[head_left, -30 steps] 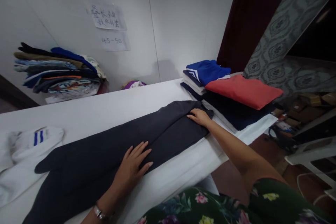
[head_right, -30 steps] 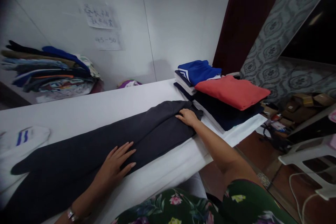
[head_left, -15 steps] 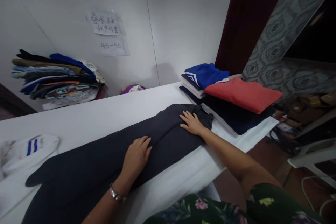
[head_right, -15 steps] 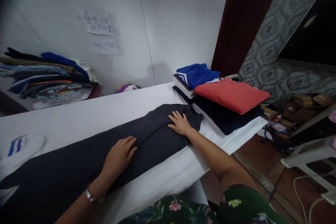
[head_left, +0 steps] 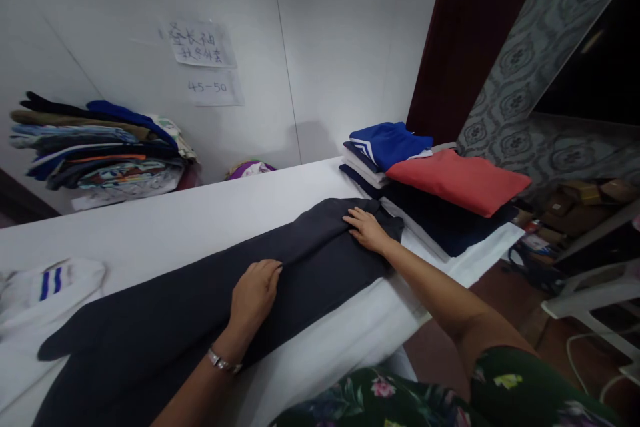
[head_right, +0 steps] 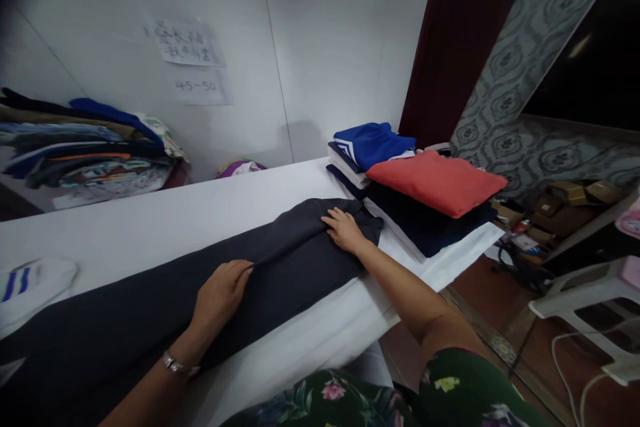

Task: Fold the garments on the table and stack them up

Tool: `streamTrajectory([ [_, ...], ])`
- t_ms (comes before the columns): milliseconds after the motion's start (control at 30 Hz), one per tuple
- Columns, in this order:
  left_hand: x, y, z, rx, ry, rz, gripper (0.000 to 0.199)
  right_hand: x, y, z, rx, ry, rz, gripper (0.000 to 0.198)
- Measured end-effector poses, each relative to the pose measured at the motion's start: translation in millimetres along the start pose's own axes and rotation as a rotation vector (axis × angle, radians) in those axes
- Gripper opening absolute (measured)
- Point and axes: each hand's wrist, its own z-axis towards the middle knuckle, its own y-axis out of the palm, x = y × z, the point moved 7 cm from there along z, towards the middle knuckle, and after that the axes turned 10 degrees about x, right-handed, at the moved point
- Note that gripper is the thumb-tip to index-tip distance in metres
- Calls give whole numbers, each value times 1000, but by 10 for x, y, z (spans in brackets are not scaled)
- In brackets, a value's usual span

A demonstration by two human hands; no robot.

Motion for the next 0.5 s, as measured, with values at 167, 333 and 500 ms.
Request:
streamTrajectory([
  [167,8,-99,24,45,-21,-9,37,-105,-101,175,103,-34,-30,34],
  [333,-28,-131,-60,102,84,-44,34,-225,-302,10,201,-186,-21,34],
  [500,-1,56,-180,-22,189,-114,31,-225,-94,-282,-4,-138,-46,31],
])
